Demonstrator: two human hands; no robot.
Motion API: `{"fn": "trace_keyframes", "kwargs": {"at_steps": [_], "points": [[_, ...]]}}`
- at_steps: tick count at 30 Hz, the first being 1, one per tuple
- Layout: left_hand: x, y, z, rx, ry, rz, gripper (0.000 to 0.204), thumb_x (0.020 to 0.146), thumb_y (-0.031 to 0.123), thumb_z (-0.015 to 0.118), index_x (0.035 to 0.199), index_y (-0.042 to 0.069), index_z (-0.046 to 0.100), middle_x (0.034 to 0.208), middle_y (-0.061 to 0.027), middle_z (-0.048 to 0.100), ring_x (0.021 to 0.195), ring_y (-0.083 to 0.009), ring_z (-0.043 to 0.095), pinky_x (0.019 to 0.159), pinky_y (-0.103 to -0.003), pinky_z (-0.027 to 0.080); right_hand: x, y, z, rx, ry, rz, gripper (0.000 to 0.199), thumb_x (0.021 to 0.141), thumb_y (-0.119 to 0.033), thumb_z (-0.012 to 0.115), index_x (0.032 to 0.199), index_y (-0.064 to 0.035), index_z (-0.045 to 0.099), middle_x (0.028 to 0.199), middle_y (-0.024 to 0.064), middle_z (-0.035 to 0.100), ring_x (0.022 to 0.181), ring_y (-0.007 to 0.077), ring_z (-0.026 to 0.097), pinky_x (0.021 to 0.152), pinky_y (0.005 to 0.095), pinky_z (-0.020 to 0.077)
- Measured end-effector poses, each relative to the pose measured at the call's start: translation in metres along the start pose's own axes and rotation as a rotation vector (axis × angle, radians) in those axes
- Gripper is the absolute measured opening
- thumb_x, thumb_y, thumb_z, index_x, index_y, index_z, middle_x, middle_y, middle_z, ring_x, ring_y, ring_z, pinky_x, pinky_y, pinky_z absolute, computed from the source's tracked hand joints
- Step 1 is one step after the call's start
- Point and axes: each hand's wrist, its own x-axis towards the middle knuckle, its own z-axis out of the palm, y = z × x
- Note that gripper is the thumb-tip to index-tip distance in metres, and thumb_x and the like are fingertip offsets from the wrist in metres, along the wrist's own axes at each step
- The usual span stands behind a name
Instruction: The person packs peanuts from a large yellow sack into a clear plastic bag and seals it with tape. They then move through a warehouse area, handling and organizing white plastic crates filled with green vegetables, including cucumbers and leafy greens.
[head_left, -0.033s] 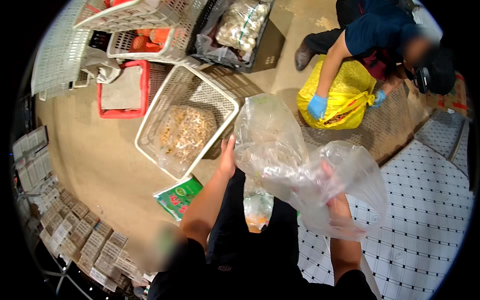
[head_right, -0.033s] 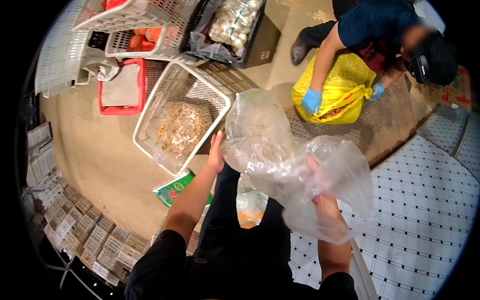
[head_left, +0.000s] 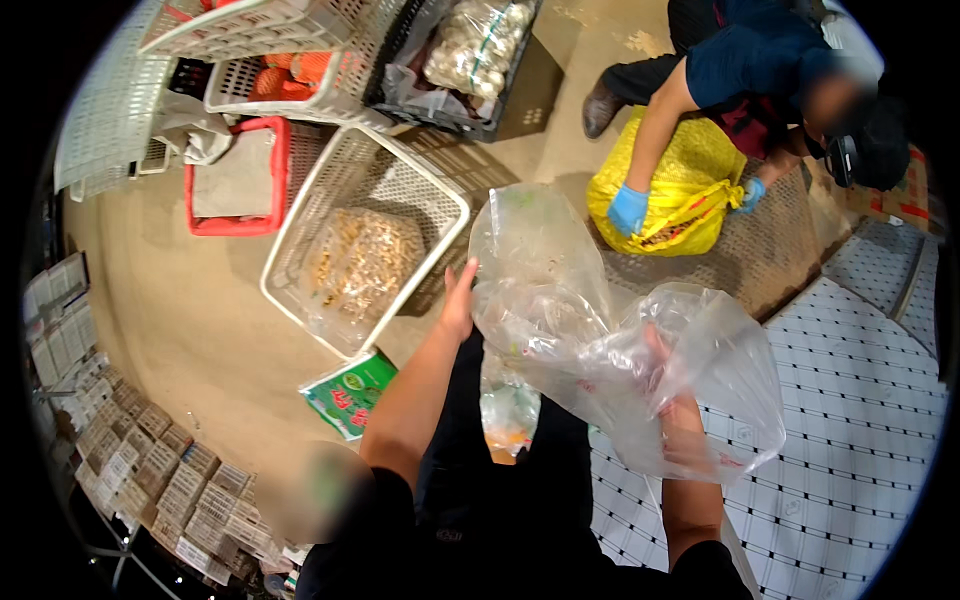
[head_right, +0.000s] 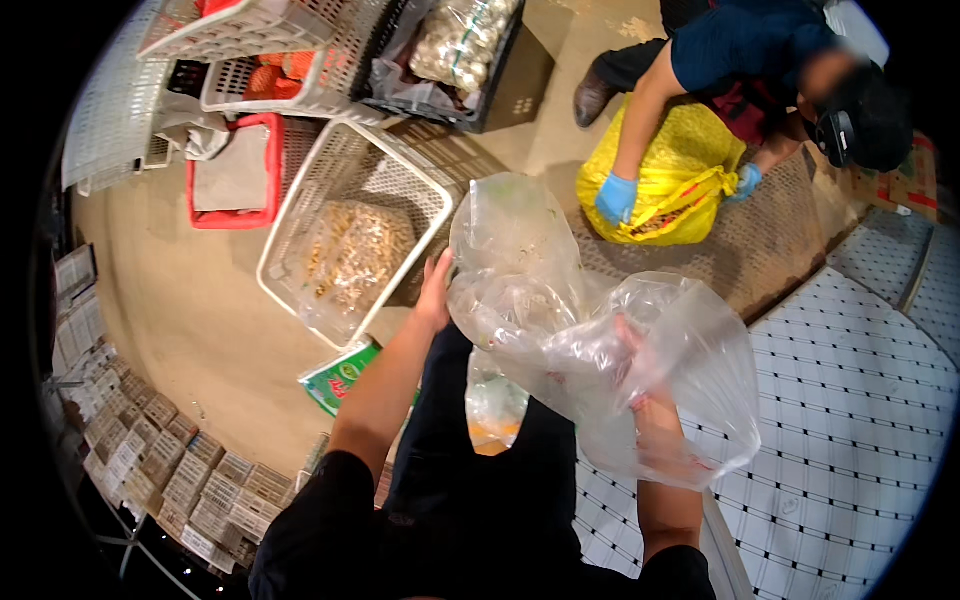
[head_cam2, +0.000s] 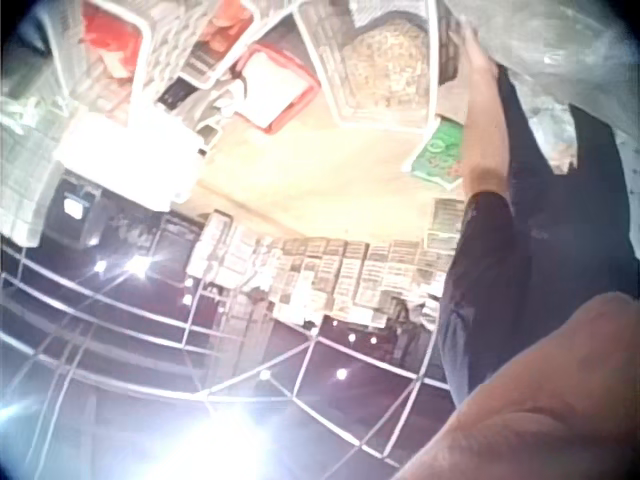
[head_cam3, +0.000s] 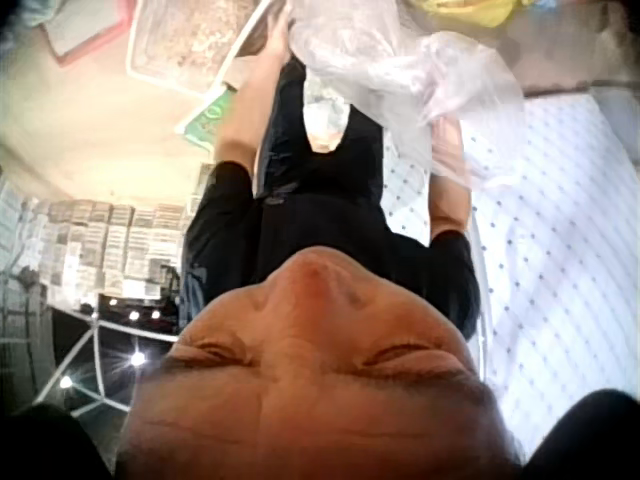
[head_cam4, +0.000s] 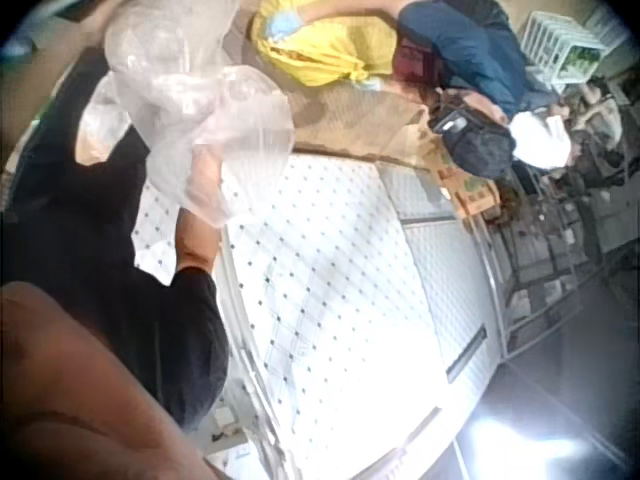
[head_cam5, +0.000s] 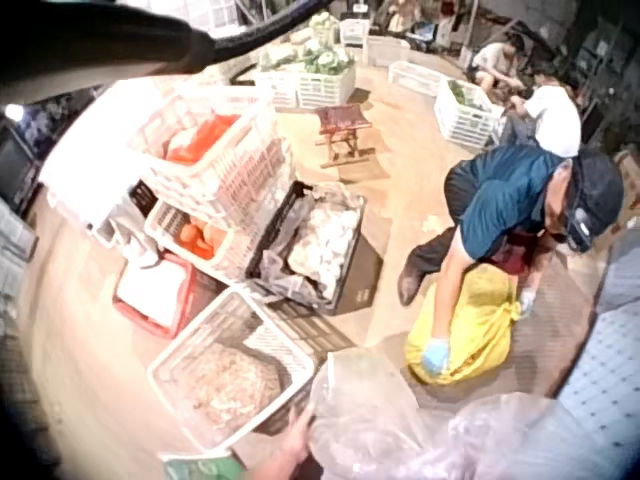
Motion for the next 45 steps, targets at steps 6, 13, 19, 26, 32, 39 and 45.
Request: {"fn": "trace_keyframes", "kwargs": {"at_steps": [6,13,19,26,32,39,45], "points": [[0.034,-0.013,0.106,0.376,-0.566,0.032,0.086,0.075,-0.001,0.063,0.149,0.014,0.021,0.133,-0.0173,0.047,0.113,-0.0261,0.055,0.093,-0.039,0.048,0.049,-0.009,-0.040,0.157,-0.030,-0.109,0.056,0.093,-0.028,0.058,0.141,-0.0078,0.038,0.124,0.0109,0.053,0.094,0.0190,0.060,0.075,0.0273,0.0526],[-0.064,-0.049,0.152,1.044,-0.946,0.312,0.055,0.077,-0.004,0.055,0.131,0.008,0.052,0.128,-0.0086,0.054,0.097,-0.0192,0.060,0.081,-0.033,0.049,0.075,-0.010,-0.012,0.212,-0.089,0.105,0.057,0.094,-0.034,0.053,0.143,-0.0114,0.034,0.111,0.0180,0.060,0.094,0.0251,0.063,0.069,0.0295,0.0545],[-0.070,-0.028,0.079,0.190,-0.222,0.267,0.029,0.090,0.018,0.054,0.116,0.005,0.056,0.099,-0.0019,0.060,0.088,-0.0117,0.055,0.080,-0.026,0.043,0.029,-0.029,-0.054,0.365,0.095,0.141,0.055,0.094,-0.037,0.052,0.140,-0.0103,0.037,0.107,0.0170,0.061,0.093,0.0251,0.063,0.069,0.0300,0.0540],[-0.023,-0.125,0.048,0.165,-0.055,-0.658,0.103,0.075,0.078,0.050,0.150,0.013,0.020,0.147,-0.0216,0.030,0.133,-0.0389,0.031,0.105,-0.059,0.025,-0.044,-0.045,-0.085,0.316,0.247,0.078,0.053,0.095,-0.038,0.050,0.138,-0.0098,0.039,0.108,0.0165,0.061,0.093,0.0248,0.063,0.072,0.0305,0.0531],[-0.003,-0.117,0.123,-0.484,-0.714,-0.461,0.095,0.080,0.083,0.031,0.143,0.012,0.037,0.139,-0.0207,0.044,0.122,-0.0378,0.046,0.103,-0.056,0.033,-0.052,-0.049,-0.091,0.303,0.292,0.057,0.052,0.095,-0.040,0.048,0.136,-0.0094,0.040,0.108,0.0161,0.061,0.094,0.0246,0.062,0.073,0.0310,0.0523],[-0.008,0.022,0.116,-0.537,-0.747,-0.318,0.064,0.088,0.053,0.052,0.130,0.004,0.050,0.126,-0.0185,0.055,0.114,-0.0317,0.054,0.095,-0.045,0.046,-0.009,-0.047,-0.084,0.354,0.242,0.005,0.050,0.095,-0.042,0.047,0.133,-0.0089,0.043,0.109,0.0157,0.061,0.094,0.0244,0.061,0.075,0.0316,0.0514],[-0.072,0.098,0.139,-0.162,-0.732,-0.090,0.057,0.088,0.011,0.054,0.143,0.006,0.036,0.134,-0.0217,0.050,0.090,-0.0222,0.066,0.079,-0.032,0.057,0.042,-0.025,-0.085,0.456,0.209,-0.037,0.050,0.095,-0.043,0.045,0.131,-0.0086,0.044,0.110,0.0153,0.061,0.095,0.0241,0.061,0.077,0.0321,0.0506]]}}
